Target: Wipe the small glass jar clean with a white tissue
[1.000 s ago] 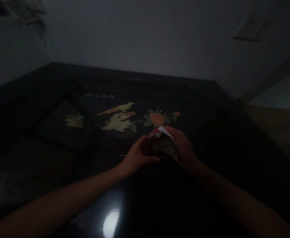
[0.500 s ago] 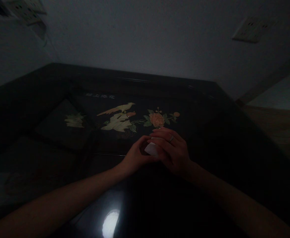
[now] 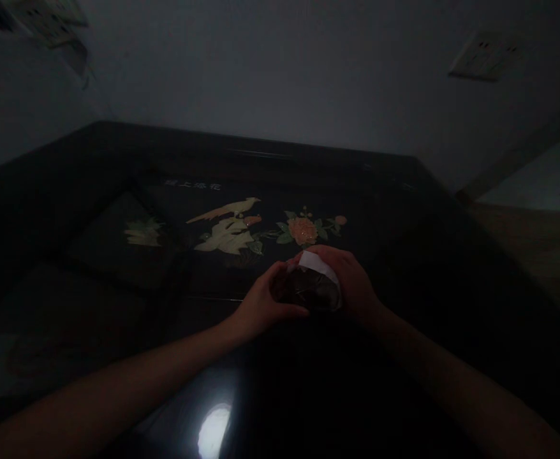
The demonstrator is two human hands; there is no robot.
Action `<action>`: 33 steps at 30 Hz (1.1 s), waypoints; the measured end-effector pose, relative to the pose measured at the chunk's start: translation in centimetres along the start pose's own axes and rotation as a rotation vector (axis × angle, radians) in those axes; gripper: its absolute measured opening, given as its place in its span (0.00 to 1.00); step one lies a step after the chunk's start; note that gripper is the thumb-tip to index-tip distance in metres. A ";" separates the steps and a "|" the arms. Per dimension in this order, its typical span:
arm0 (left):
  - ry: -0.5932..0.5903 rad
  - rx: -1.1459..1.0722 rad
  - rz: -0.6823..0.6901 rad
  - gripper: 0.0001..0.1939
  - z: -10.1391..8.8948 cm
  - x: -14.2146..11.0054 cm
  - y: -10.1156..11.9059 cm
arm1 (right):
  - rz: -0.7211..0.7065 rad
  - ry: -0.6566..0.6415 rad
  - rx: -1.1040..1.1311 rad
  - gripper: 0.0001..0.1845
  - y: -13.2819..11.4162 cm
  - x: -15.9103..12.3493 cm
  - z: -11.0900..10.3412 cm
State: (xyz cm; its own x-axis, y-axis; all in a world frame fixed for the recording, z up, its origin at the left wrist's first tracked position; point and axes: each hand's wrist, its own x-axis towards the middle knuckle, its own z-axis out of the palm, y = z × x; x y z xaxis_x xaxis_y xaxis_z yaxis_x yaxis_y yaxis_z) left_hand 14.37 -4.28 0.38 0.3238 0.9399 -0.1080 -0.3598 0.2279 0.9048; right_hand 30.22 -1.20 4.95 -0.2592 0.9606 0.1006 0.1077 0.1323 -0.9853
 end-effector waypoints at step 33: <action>0.026 -0.559 -0.126 0.16 -0.7 0.5 0.5 | 0.048 0.360 0.294 0.12 1.1 1.1 -0.5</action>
State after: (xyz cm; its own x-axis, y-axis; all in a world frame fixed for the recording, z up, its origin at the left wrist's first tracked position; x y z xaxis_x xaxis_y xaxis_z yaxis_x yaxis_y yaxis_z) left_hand 13.74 -3.48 0.43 0.3749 0.9011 -0.2177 -0.7300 0.4317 0.5299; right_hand 30.48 0.14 4.06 0.0943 0.9946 0.0441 -0.1783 0.0605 -0.9821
